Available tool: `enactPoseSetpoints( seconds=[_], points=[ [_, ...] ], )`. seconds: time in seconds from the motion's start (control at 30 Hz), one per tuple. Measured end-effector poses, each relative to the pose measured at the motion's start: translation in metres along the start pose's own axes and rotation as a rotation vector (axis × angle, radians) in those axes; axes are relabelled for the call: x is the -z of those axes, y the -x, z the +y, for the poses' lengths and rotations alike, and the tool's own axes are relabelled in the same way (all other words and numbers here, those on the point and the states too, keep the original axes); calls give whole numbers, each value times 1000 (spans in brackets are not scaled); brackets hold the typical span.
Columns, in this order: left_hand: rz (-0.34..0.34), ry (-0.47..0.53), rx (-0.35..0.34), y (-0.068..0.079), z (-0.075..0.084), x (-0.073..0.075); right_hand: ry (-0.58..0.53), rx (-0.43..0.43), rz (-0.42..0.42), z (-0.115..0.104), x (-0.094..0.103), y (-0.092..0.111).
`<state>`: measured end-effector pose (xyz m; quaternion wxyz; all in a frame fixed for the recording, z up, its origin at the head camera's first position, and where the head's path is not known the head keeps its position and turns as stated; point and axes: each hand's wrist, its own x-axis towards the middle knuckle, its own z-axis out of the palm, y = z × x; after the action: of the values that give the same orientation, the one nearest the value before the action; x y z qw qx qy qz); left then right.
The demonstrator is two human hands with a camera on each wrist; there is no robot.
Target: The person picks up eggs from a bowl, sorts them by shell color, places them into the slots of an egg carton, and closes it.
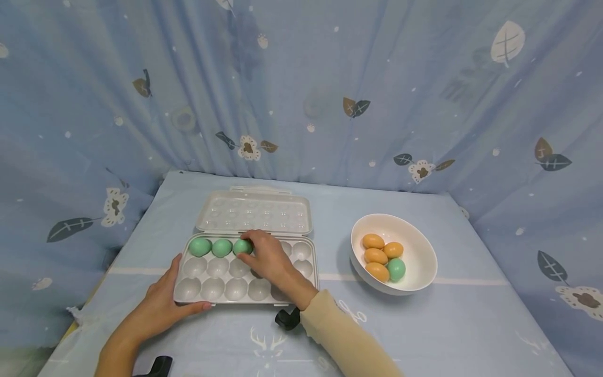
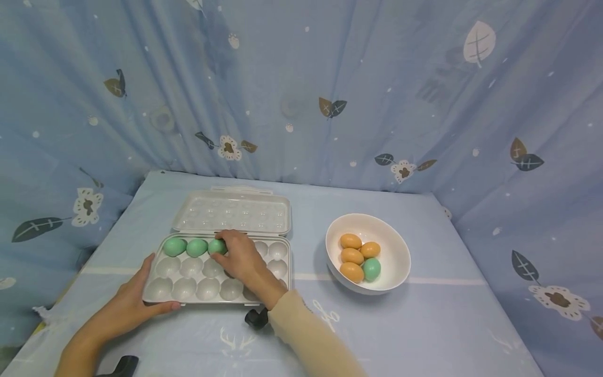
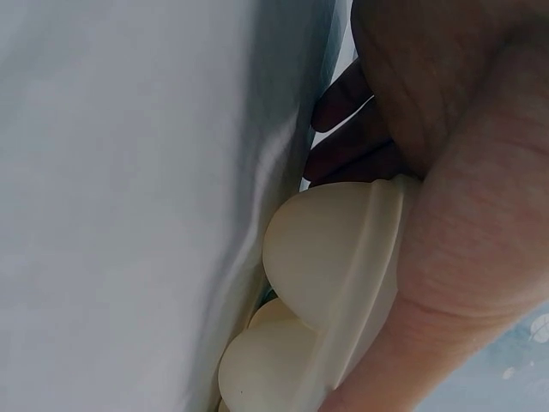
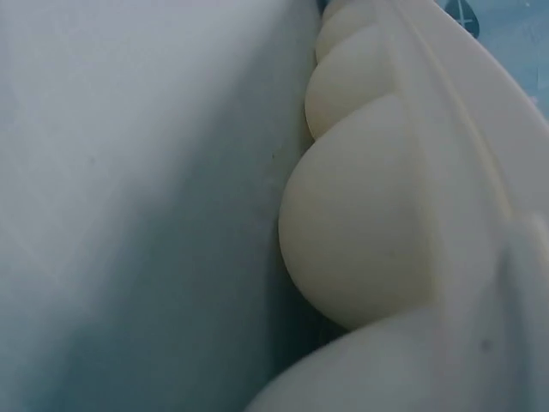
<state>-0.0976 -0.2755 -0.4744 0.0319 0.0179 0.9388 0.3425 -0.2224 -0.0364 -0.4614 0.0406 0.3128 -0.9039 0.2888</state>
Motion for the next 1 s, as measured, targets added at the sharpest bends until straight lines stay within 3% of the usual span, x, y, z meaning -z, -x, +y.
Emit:
enactPoseSetpoints(
  seconds=[0.13,0.47,0.67,1.0],
  points=[
    [-5,4,4,0,0,0,-7,4,8,0,1,2],
    [-24,-11,22,-1,-2,1,-71,-81,37,8,14,14],
    [-11,-7,-1,0,-4,0,-62,-55,68,12,26,19],
    [-34,-28,21,-2,-5,1,-142,-23,117,24,55,36]
  ],
)
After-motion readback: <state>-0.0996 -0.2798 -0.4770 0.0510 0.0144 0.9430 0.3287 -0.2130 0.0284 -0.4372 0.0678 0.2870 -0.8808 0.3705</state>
